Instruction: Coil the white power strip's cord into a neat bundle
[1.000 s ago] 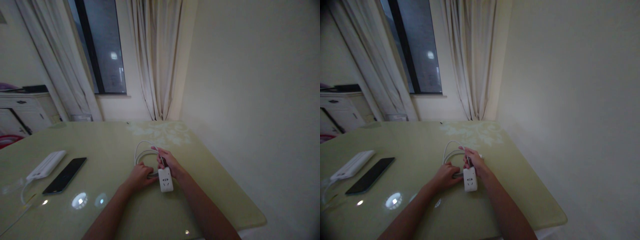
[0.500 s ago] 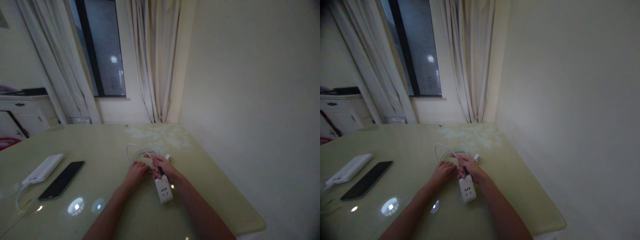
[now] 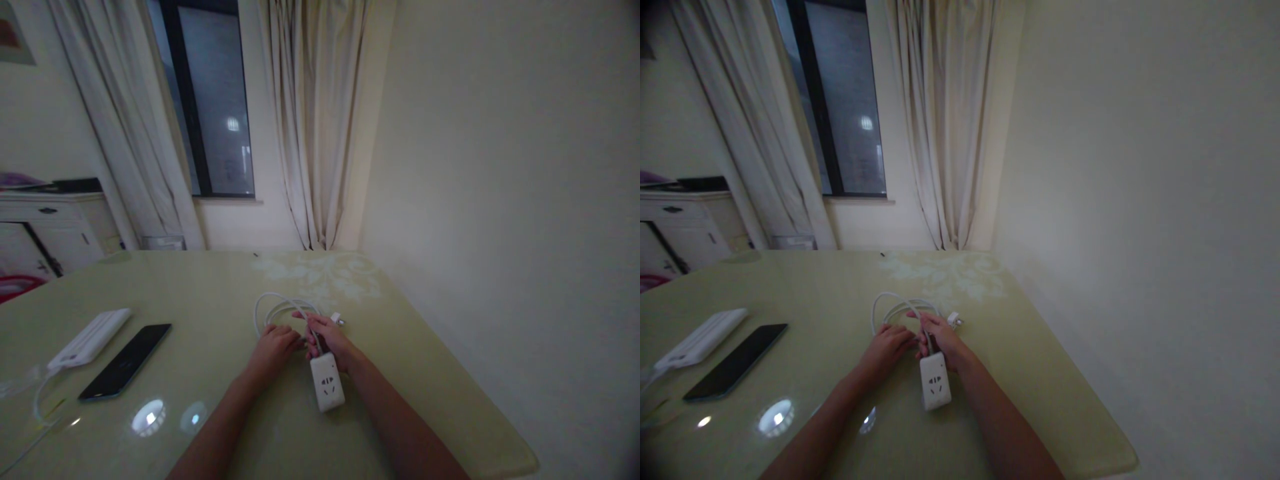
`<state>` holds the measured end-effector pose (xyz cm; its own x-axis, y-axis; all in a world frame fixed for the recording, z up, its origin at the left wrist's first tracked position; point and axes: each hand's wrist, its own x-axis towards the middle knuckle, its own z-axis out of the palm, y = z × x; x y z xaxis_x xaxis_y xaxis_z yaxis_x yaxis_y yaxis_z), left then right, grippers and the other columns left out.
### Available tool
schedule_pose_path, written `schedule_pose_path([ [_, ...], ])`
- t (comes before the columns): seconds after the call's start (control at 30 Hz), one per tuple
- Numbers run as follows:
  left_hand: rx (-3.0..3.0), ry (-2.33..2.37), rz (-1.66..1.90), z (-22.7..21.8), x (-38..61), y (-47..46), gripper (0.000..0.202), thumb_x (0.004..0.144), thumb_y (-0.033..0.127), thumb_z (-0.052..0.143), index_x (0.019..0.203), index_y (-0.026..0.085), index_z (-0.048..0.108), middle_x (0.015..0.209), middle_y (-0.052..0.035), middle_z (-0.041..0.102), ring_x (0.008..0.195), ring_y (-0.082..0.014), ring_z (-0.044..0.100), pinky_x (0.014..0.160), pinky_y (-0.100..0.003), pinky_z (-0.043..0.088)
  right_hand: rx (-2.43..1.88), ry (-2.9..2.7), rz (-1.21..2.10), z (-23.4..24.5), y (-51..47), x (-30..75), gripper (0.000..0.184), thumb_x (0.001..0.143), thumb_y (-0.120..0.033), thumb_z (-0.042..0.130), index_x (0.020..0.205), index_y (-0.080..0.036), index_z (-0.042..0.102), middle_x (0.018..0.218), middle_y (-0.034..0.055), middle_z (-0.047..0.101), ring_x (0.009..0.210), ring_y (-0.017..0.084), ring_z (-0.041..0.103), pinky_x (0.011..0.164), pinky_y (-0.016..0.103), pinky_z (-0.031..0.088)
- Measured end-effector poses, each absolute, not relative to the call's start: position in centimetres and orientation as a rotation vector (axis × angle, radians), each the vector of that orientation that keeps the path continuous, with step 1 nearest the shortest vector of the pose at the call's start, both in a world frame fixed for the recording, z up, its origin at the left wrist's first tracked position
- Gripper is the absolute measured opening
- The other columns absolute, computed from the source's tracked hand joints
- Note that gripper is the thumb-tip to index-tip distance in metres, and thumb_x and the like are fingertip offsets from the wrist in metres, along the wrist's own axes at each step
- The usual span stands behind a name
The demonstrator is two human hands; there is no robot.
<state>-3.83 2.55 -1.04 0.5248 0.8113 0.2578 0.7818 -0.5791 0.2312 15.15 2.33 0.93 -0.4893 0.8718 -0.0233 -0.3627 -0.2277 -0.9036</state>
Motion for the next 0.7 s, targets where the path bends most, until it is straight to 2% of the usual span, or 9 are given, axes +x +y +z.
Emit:
schedule_pose_path([
  [0.17, 2.653, 1.399, 0.579, -0.8, -3.6, 2.3, 0.027, 0.102, 0.033, 0.049, 0.095, 0.023, 0.074, 0.097, -0.0062, 0.071, 0.098, -0.0225, 0.064, 0.092, -0.038, 0.038, -0.775, -1.127, 1.813, 0.6, 2.7, 15.0, 0.05, 0.09, -0.049, 0.069, 0.13, -0.021, 0.064, 0.058, -0.0081, 0.052, 0.042, 0.008, 0.05, 0.053, 0.027, 0.054],
  [0.4, 2.577, 1.367, 0.695, -1.3, -3.5, 2.0, 0.019, 0.096, 0.032, 0.062, 0.111, 0.027, 0.071, 0.111, -0.0054, 0.07, 0.11, -0.0251, 0.061, 0.096, -0.041, 0.037, -0.867, -1.104, 1.75, -0.4, 3.5, 14.7, 0.047, 0.089, -0.05, 0.067, 0.126, -0.02, 0.065, 0.057, -0.0082, 0.054, 0.041, 0.008, 0.051, 0.05, 0.026, 0.054],
  [0.6, 2.548, 1.344, 0.643, -1.2, -3.8, 2.1, 0.021, 0.095, 0.041, 0.063, 0.101, 0.023, 0.072, 0.105, -0.0057, 0.068, 0.104, -0.0235, 0.062, 0.093, -0.038, 0.039, -1.064, -1.015, 1.606, -1.2, 3.9, 14.7, 0.042, 0.088, -0.048, 0.068, 0.117, -0.017, 0.067, 0.054, -0.01, 0.05, 0.038, 0.007, 0.046, 0.049, 0.025, 0.052],
  [0.7, 2.607, 1.336, 0.541, -1.4, -3.6, 2.3, 0.022, 0.099, 0.037, 0.055, 0.099, 0.02, 0.068, 0.104, -0.0075, 0.067, 0.102, -0.0235, 0.061, 0.089, -0.035, 0.042, -1.085, -0.938, 1.498, -1.3, 4.0, 14.5, 0.042, 0.084, -0.049, 0.071, 0.11, -0.016, 0.068, 0.054, -0.0099, 0.05, 0.038, 0.007, 0.046, 0.046, 0.024, 0.048],
])
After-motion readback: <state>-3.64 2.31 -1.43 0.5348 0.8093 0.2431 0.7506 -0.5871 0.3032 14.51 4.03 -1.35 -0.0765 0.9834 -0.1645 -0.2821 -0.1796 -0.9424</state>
